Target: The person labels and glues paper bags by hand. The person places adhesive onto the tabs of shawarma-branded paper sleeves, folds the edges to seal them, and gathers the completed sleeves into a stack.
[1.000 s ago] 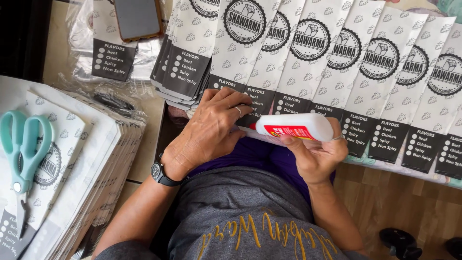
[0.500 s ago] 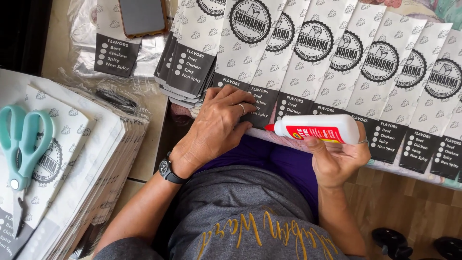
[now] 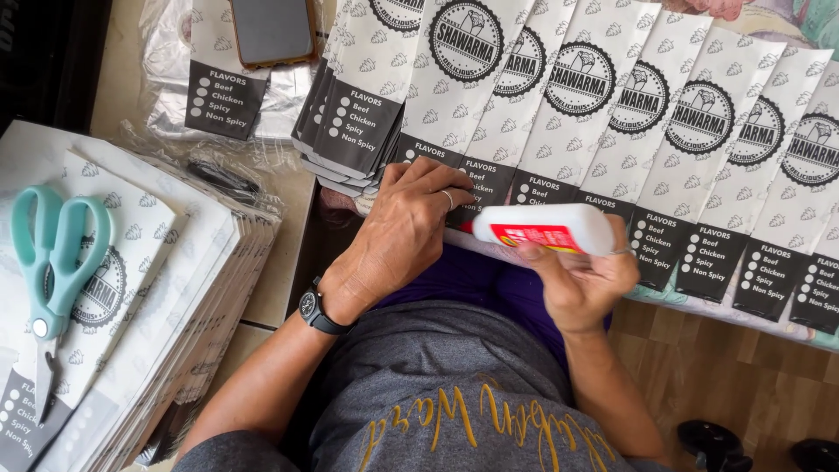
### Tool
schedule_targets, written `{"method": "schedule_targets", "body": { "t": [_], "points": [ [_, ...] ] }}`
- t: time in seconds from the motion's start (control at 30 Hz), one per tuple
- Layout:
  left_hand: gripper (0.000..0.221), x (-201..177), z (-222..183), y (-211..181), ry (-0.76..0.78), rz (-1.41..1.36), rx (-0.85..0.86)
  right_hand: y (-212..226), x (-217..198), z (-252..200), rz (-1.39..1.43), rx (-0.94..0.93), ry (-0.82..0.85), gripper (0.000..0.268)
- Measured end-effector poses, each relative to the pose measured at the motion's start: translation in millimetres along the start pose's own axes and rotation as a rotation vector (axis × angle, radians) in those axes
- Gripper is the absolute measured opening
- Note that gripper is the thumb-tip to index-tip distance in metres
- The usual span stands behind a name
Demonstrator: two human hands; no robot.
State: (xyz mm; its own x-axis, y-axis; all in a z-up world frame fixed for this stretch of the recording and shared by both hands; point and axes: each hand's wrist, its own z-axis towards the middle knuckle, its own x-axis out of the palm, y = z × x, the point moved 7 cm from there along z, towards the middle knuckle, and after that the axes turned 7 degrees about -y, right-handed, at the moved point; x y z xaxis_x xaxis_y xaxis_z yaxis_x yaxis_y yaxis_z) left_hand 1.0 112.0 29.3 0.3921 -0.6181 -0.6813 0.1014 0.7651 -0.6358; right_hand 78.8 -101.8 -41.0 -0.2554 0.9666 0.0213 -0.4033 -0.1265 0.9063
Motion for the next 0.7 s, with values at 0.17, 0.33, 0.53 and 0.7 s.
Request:
{"method": "schedule_targets", "body": {
  "t": [0.17, 0.33, 0.53, 0.7],
  "points": [
    [0.026, -8, -1, -3, -0.012, -0.080, 0.075, -10, -45, -6, -0.016, 0.009, -0.097, 0.051],
    [0.009, -36, -6, 4, -0.093, 0.050, 0.118, 11, -17, -1, -0.033, 0.012, -0.195, 0.046],
    [0.010, -31, -21, 29, -0.019, 0.162, -0.037, 5, 30, 10, 0.017, -0.043, 0.034, 0.043],
    [0.023, -37, -19, 34, -0.018, 0.032, -0.114, 2, 53, 12, 0.058, -0.029, 0.093, 0.043]
  ]
}}
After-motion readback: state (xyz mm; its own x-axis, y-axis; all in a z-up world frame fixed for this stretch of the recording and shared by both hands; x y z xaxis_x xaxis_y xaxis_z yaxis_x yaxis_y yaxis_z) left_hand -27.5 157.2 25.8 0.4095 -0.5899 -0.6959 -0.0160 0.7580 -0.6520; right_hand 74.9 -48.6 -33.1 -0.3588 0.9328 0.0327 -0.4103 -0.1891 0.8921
